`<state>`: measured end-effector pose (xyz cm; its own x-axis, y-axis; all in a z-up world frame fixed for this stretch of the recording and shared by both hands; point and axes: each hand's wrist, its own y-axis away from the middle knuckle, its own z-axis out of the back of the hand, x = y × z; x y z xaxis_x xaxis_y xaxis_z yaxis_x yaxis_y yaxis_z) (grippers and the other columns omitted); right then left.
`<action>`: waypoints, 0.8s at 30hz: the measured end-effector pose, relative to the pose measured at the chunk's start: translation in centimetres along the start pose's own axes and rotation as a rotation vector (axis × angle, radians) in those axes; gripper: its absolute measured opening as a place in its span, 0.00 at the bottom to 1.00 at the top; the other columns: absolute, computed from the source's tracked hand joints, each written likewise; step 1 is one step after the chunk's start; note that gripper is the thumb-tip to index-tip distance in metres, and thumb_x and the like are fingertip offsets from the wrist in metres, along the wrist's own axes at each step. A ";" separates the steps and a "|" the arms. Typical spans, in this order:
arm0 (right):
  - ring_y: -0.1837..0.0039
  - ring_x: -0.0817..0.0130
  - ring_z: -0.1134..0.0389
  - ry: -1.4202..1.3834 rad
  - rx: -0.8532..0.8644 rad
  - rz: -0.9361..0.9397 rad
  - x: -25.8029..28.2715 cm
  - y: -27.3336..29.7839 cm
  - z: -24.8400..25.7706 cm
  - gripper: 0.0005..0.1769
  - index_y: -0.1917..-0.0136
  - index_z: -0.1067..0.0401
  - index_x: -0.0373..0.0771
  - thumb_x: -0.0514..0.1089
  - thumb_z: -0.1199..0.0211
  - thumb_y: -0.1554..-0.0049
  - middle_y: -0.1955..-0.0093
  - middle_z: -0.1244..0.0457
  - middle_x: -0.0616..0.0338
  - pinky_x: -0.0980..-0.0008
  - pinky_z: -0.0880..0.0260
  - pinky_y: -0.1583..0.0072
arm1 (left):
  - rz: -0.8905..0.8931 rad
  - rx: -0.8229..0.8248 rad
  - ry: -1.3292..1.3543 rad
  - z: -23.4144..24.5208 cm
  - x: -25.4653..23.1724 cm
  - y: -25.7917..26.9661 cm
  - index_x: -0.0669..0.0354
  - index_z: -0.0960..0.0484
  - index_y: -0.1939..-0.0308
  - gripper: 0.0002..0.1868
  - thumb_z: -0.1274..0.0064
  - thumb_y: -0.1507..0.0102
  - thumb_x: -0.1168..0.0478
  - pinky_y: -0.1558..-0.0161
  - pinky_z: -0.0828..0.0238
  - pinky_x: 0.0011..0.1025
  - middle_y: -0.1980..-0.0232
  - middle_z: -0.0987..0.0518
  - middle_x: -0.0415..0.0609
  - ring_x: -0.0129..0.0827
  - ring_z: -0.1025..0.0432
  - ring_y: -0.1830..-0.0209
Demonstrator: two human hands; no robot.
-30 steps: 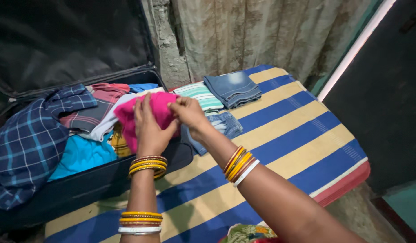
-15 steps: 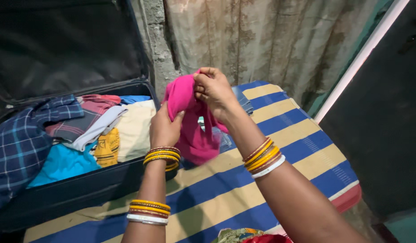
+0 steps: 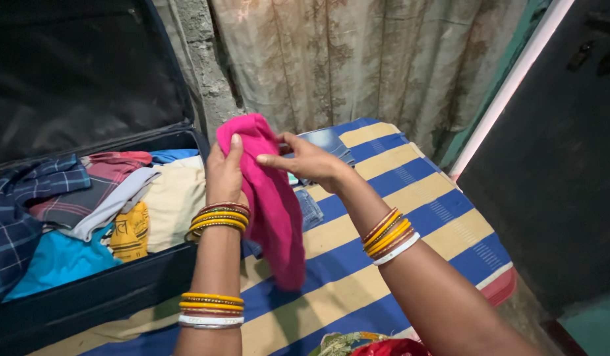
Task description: The person opens a suitcase, removes several items of clothing, and folds a striped shirt, a pair of jeans, and a pink garment by hand on a bed.
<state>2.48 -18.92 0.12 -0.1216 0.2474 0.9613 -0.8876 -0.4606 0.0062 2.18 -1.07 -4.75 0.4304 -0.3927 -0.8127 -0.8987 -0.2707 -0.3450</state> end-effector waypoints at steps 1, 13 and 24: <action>0.47 0.74 0.33 0.008 0.007 0.007 0.0 0.0 -0.1 0.41 0.27 0.36 0.42 0.59 0.30 0.48 0.45 0.34 0.62 0.71 0.30 0.49 | 0.000 0.001 0.000 -0.3 -0.2 0.0 0.63 0.22 0.41 0.15 0.50 0.29 0.58 0.43 0.25 0.32 0.45 0.18 0.48 0.31 0.24 0.47; 0.47 0.67 0.27 -0.640 -0.232 0.082 -1.1 -1.1 1.3 0.27 0.35 0.32 0.35 0.46 0.32 0.45 0.44 0.30 0.52 0.64 0.23 0.44 | 0.357 -0.014 -0.845 -1.6 -1.9 0.5 0.62 0.24 0.39 0.32 0.48 0.34 0.39 0.50 0.25 0.36 0.48 0.18 0.55 0.39 0.23 0.53; 0.44 0.74 0.30 -0.555 -0.141 0.134 -0.4 -0.6 1.5 0.23 0.36 0.31 0.36 0.46 0.34 0.42 0.45 0.31 0.61 0.71 0.27 0.42 | 0.652 0.280 0.313 -0.6 1.7 2.3 0.58 0.25 0.33 0.29 0.48 0.33 0.45 0.38 0.26 0.36 0.36 0.20 0.48 0.34 0.24 0.40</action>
<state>3.71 -20.08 0.11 -0.0193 -0.3061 0.9518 -0.9356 -0.3302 -0.1252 0.93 -2.90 -6.66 -0.2266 -0.6376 -0.7363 -0.9484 0.3166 0.0177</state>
